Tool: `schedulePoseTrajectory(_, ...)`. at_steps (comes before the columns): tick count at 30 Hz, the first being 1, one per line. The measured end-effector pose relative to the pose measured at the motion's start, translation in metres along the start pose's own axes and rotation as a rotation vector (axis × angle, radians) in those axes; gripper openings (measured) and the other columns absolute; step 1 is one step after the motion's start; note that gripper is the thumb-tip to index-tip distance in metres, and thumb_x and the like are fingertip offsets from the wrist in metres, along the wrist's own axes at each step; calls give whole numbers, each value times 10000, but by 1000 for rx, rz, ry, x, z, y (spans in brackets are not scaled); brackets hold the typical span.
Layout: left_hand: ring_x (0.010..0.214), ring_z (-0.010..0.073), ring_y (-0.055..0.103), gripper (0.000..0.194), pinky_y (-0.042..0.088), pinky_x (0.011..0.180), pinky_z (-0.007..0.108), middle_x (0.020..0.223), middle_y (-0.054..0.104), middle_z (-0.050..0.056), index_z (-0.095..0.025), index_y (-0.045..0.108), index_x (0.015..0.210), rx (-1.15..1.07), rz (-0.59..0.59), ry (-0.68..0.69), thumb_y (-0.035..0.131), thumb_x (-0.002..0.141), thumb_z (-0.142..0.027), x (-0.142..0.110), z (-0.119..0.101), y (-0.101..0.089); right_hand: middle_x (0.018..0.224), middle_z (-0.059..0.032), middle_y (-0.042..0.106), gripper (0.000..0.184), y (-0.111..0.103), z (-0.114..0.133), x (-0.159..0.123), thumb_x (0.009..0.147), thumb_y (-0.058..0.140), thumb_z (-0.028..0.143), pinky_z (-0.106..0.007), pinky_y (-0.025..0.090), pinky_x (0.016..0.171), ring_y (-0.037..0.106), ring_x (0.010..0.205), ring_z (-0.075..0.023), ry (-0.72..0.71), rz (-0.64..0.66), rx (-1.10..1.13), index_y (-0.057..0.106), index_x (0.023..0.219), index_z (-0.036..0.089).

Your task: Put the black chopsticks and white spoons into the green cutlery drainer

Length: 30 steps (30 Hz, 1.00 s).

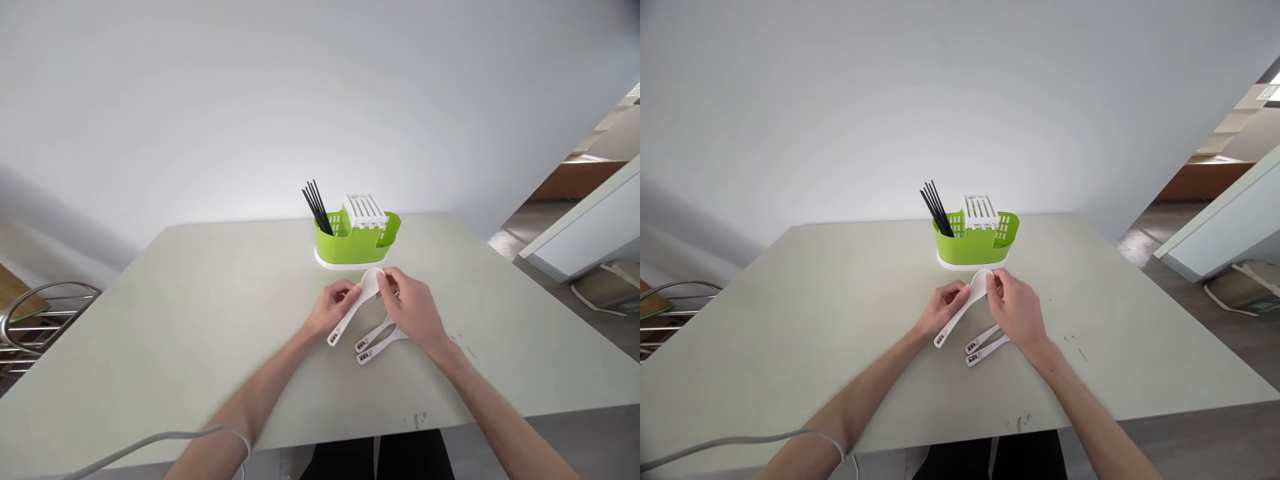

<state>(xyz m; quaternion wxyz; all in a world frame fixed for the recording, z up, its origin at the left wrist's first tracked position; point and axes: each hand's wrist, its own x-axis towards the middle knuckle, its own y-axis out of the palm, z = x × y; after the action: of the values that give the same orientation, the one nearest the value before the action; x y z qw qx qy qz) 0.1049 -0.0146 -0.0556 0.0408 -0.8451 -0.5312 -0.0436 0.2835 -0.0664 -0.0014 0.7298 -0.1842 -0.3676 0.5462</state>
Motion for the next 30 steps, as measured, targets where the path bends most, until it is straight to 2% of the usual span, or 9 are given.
schedulePoseTrajectory(3, 716, 135, 504, 665, 405, 644, 267, 822, 590, 39, -140, 748, 941, -173, -192, 7, 533, 920, -768, 7, 7, -5, 687, -20, 714, 418, -19, 8, 24, 1045, 429, 582, -327, 441, 671, 644, 588, -206, -59, -130, -33, 625, 906, 240)
schedulePoseTrajectory(6, 679, 131, 488, 650, 398, 606, 261, 768, 547, 30, -139, 739, 897, -313, -344, -30, 552, 914, -761, 14, 13, -11, 693, -21, 727, 410, -39, 23, 56, 1054, 433, 566, -335, 451, 697, 657, 582, -200, -143, -261, -90, 619, 902, 235)
schedulePoseTrajectory(9, 636, 122, 466, 609, 387, 581, 262, 738, 513, 13, -146, 712, 847, -364, -385, -39, 605, 891, -743, 15, 16, -14, 746, -48, 754, 418, -51, 40, 90, 1068, 409, 567, -347, 455, 693, 672, 617, -217, -228, -391, -179, 628, 953, 230)
schedulePoseTrajectory(13, 634, 124, 474, 591, 392, 586, 269, 743, 525, 15, -154, 696, 828, -305, -362, -63, 615, 884, -737, 14, 17, -13, 858, -90, 778, 433, -50, 56, 128, 1098, 339, 521, -345, 419, 666, 670, 673, -232, -281, -483, -342, 630, 1021, 210)
schedulePoseTrajectory(15, 633, 124, 476, 596, 392, 589, 270, 737, 526, 14, -156, 687, 823, -273, -350, -69, 605, 885, -742, 14, 17, -12, 906, -107, 781, 403, -43, 61, 138, 1108, 333, 464, -334, 383, 659, 671, 709, -236, -299, -469, -425, 627, 1052, 193)
schedulePoseTrajectory(19, 624, 123, 467, 614, 395, 593, 274, 716, 505, 1, -159, 669, 834, -230, -334, -73, 570, 889, -762, 15, 18, -12, 913, -109, 781, 343, -23, 71, 146, 1104, 358, 366, -325, 315, 643, 652, 713, -234, -376, -349, -540, 642, 1094, 175)
schedulePoseTrajectory(25, 630, 120, 481, 605, 407, 601, 273, 716, 510, -3, -160, 664, 854, -162, -290, -75, 542, 911, -750, 16, 22, -14, 846, -173, 757, 404, 9, 81, 145, 1102, 306, 290, -391, 351, 771, 655, 800, -290, -560, -173, -589, 672, 1017, 141)
schedulePoseTrajectory(30, 623, 118, 480, 613, 408, 591, 272, 693, 509, -8, -152, 667, 856, -145, -273, -63, 550, 907, -751, 17, 26, -15, 863, -186, 764, 396, 33, 84, 145, 1088, 309, 231, -400, 336, 805, 653, 825, -291, -622, -60, -650, 683, 1042, 109)
